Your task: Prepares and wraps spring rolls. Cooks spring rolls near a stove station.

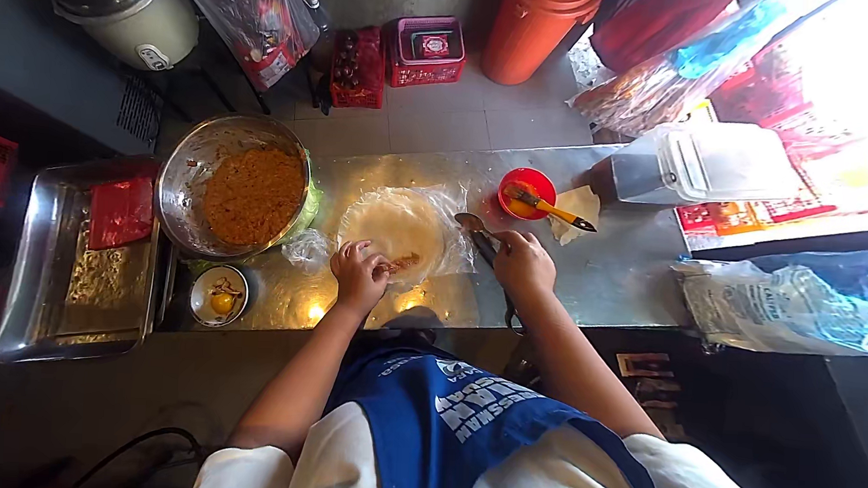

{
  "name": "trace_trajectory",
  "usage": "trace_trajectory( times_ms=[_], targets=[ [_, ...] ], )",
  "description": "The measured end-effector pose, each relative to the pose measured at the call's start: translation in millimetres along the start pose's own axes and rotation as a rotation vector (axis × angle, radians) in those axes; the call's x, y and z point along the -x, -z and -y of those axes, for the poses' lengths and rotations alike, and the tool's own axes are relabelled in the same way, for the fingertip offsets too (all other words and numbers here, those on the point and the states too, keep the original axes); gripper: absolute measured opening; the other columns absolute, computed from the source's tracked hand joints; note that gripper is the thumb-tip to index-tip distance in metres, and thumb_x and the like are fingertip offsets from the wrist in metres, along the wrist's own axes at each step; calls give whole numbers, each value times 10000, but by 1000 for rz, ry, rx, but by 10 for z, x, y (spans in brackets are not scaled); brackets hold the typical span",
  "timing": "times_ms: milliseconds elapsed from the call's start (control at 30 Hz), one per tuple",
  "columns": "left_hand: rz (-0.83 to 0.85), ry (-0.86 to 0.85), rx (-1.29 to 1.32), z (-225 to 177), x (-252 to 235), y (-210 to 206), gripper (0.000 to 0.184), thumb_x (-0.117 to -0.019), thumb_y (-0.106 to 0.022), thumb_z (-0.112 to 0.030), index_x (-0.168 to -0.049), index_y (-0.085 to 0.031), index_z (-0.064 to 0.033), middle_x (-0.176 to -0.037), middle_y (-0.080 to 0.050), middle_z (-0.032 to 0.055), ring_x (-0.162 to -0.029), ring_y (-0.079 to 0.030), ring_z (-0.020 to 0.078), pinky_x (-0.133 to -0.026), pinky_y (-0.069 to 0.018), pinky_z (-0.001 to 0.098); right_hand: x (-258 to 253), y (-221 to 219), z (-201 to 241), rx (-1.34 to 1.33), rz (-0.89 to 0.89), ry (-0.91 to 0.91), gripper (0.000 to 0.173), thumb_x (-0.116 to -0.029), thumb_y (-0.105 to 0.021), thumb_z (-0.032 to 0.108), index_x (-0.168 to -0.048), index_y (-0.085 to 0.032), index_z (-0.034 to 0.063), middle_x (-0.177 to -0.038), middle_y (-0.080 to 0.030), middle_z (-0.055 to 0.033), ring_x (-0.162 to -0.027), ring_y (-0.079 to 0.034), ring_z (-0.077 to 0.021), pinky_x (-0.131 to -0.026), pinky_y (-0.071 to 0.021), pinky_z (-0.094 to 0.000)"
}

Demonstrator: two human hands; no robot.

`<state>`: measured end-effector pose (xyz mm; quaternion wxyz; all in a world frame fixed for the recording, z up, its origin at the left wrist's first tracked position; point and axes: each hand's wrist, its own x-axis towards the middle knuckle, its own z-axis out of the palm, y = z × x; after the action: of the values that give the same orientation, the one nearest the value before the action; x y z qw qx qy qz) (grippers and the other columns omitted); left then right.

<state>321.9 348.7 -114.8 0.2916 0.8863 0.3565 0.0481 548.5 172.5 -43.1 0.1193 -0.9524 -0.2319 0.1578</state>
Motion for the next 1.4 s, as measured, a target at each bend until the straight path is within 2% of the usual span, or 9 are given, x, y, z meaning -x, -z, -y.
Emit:
trace_trajectory(
  times_ms=[267, 400, 533, 633, 900, 1133, 1200, 1333, 1400],
  targets=[
    [4, -23, 30, 64, 58, 11, 254, -857, -719, -297, -1103, -774, -264, -1465, -558, 91, -1448, -381, 357, -1163, -215, 630, -10, 46, 38, 18, 214, -109, 347, -1045, -451, 202, -1264, -719, 173, -1305, -679, -117, -1260, -609, -318, -1031, -462, -578],
    [6, -47, 47, 86, 58, 23, 253, -860, -723, -303, -1106, -770, -263, -1458, -564, 95, -1450, -381, 355, -1163, -222, 629, -71, 201, -127, -175, 271, -181, 304, -1031, -493, 277, -1137, -755, 166, -1130, -726, -128, -1097, -661, -307, -929, -475, -609],
    [-8, -65, 63, 115, 71, 40, 244, -859, -723, -288, -1096, -772, -260, -1453, -568, 97, -1445, -385, 362, -1158, -227, 627, -54, 361, -194, -530, 250, -172, 241, -1015, -507, 144, -1047, -741, 93, -887, -651, -19, -730, -524, -96, -697, -431, -319],
    [-20, -74, 63, 141, 71, 37, 255, -850, -727, -294, -1100, -770, -268, -1441, -577, 93, -1437, -398, 359, -1154, -238, 625, 0, 482, -42, -627, 215, -124, 237, -1002, -506, 116, -1013, -742, 95, -829, -641, 21, -674, -511, -55, -647, -420, -255],
    [-18, -43, 75, 163, 50, 167, 265, -856, -730, -342, -1080, -748, -200, -1439, -574, 80, -1435, -403, 325, -1158, -252, 594, -43, 348, 221, 73, 97, 37, 336, -1038, -459, 146, -1244, -724, 140, -1312, -673, -142, -1277, -597, -345, -1061, -450, -580],
    [-18, -22, 83, 279, 97, 155, 269, -861, -728, -337, -1097, -747, -211, -1450, -561, 86, -1441, -392, 342, -1158, -262, 603, -115, 322, 23, 198, 314, 6, 325, -1018, -483, 192, -1203, -750, 202, -1278, -694, -123, -1300, -571, -347, -1112, -351, -629],
    [-8, -18, 89, 279, 98, 149, 269, -865, -723, -338, -1105, -747, -219, -1454, -556, 87, -1439, -391, 339, -1156, -265, 598, -147, 396, -39, 59, 416, -63, 313, -1023, -482, 234, -1160, -759, 187, -1192, -719, -139, -1186, -632, -347, -1003, -431, -646],
    [2, -30, 122, 256, 86, 155, 276, -871, -725, -328, -1117, -745, -203, -1456, -554, 103, -1443, -387, 350, -1168, -241, 609, -60, 518, 5, -391, 436, -27, 264, -1018, -482, 103, -1015, -745, 98, -872, -643, -11, -758, -536, -95, -720, -438, -312],
    [-11, -42, 140, 258, 82, 146, 276, -865, -732, -317, -1111, -747, -192, -1445, -563, 110, -1438, -394, 357, -1164, -243, 615, 2, 579, 166, -519, 421, 40, 269, -1011, -476, 74, -994, -744, 94, -846, -647, 27, -734, -534, -46, -700, -432, -248]
  ],
)
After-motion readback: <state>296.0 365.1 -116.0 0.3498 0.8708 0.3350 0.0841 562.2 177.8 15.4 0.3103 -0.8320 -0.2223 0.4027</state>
